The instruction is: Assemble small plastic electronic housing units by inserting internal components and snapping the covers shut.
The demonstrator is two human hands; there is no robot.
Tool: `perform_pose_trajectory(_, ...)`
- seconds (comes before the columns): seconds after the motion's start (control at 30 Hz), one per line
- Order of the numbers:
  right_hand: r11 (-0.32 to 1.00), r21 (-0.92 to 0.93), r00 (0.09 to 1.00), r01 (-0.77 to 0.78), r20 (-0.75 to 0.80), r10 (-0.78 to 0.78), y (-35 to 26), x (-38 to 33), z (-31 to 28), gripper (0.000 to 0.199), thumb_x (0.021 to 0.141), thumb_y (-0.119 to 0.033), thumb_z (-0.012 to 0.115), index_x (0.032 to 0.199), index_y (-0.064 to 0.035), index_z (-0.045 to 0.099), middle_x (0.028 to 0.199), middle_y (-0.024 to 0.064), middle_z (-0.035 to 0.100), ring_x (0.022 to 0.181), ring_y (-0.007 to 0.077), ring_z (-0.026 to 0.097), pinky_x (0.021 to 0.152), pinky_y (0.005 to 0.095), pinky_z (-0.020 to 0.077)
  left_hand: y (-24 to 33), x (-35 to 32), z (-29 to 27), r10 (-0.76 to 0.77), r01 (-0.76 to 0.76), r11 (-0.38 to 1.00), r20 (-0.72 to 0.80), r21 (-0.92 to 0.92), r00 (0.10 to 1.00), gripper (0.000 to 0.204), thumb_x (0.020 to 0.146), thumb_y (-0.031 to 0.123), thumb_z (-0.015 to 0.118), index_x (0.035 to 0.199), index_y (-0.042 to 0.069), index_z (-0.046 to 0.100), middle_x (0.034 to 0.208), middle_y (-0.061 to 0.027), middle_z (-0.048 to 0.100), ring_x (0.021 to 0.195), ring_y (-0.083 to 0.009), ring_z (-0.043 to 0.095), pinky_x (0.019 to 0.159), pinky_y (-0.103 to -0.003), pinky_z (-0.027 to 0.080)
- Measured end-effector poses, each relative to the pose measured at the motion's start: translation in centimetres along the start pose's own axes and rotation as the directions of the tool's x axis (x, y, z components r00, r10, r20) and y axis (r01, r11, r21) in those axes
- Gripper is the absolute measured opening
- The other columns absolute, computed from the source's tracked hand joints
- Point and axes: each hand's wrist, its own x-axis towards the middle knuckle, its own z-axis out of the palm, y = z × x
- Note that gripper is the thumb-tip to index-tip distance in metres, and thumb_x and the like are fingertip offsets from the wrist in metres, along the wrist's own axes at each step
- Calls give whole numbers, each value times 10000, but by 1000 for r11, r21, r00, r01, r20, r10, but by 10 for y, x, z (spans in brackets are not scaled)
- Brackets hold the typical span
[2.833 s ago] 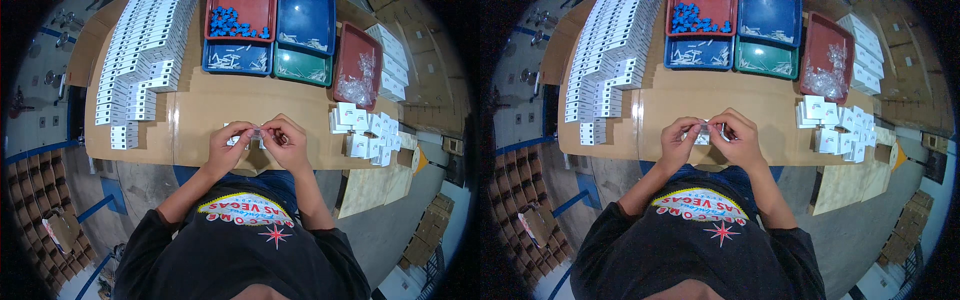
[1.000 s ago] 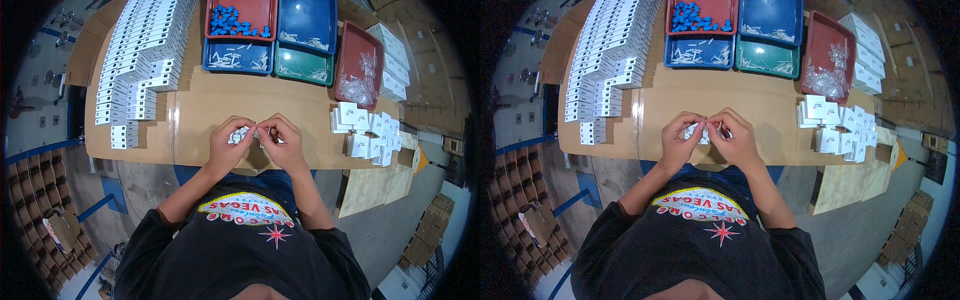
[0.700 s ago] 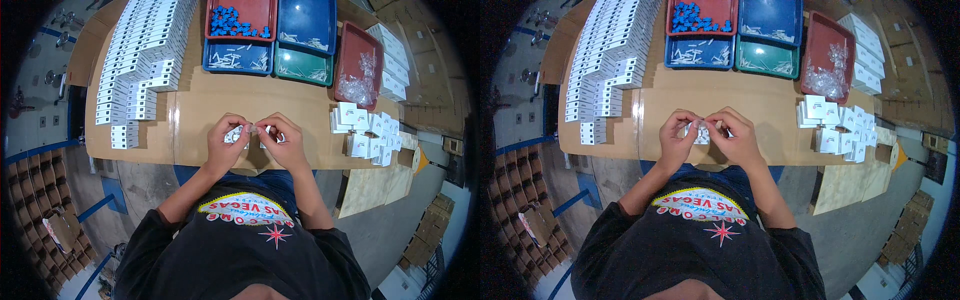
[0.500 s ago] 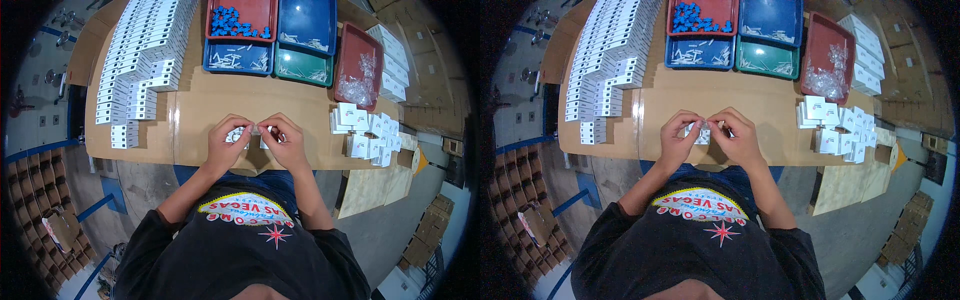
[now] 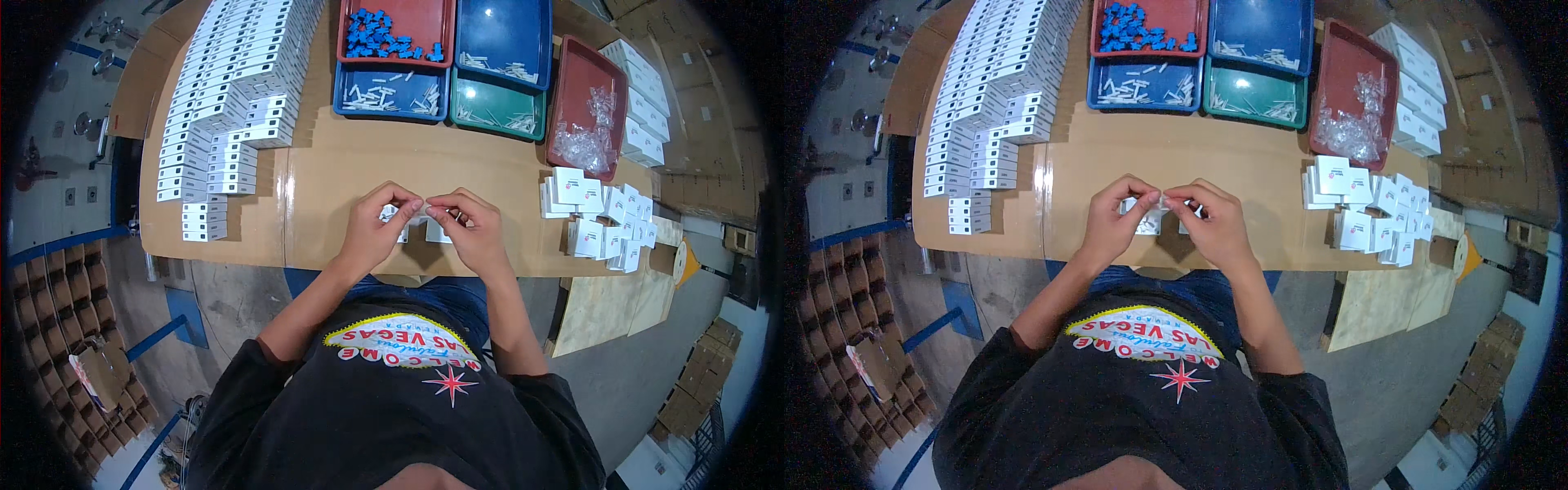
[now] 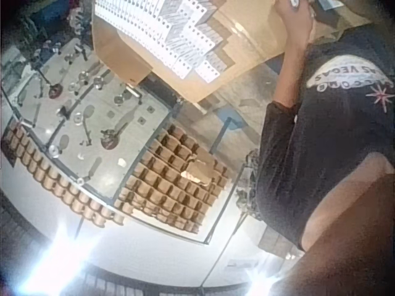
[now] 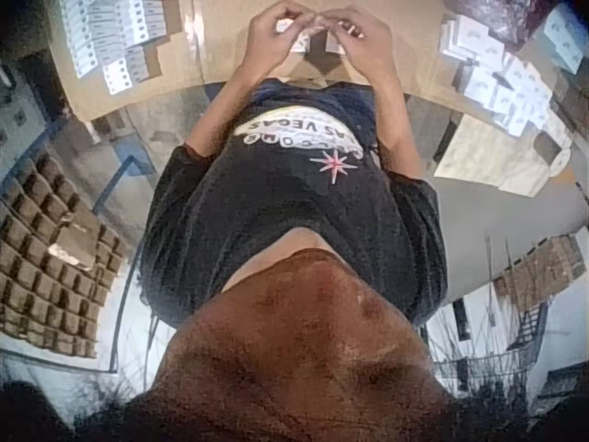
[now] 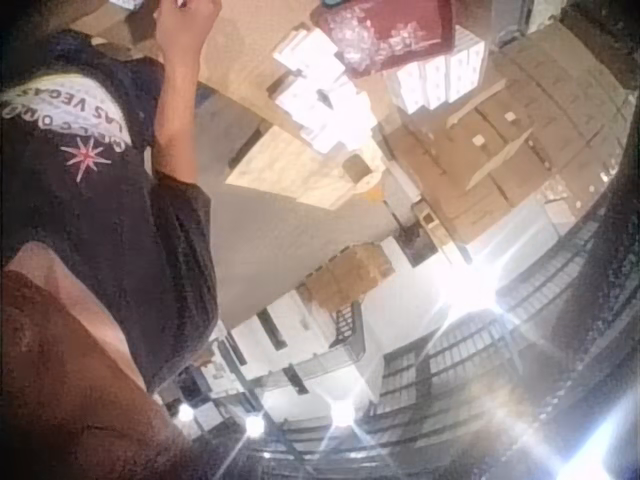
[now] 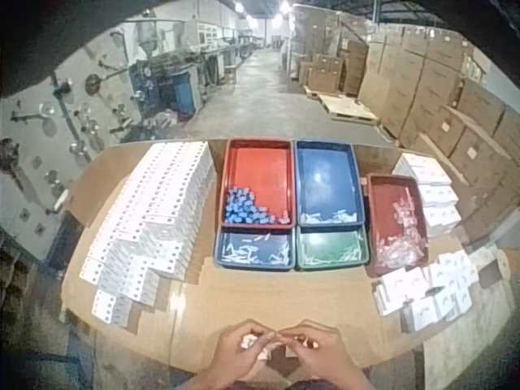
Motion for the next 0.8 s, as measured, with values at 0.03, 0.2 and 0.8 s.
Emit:
perform_pose_trajectory(0.03,999,5,999,-32,-12,32,3,-1,0,99,928,-44,751,1023,-16,760,833,6,657,649,51,544,567,220,408,2,0,1,-16,16,1000,-9,26,1000,89,984,66,693,1021,-14,682,970,-50,706,898,-105,660,802,-262,523)
perform_pose_trajectory(0.2,964,153,973,-219,-36,227,24,2,9,90,937,-40,721,1024,-22,736,851,17,701,706,56,591,595,233,454,-14,11,3,-56,57,997,20,-47,998,146,982,74,701,1098,-2,656,987,-46,694,938,-102,655,824,-258,518)
perform_pose_trajectory(0.8,895,100,843,-434,396,364,80,-81,52,173,971,-60,685,1129,-19,742,840,19,711,699,74,610,599,244,496,-74,-75,-36,-39,-14,992,400,127,916,162,908,86,690,1043,-2,711,907,-124,652,828,-237,651,752,-344,528)
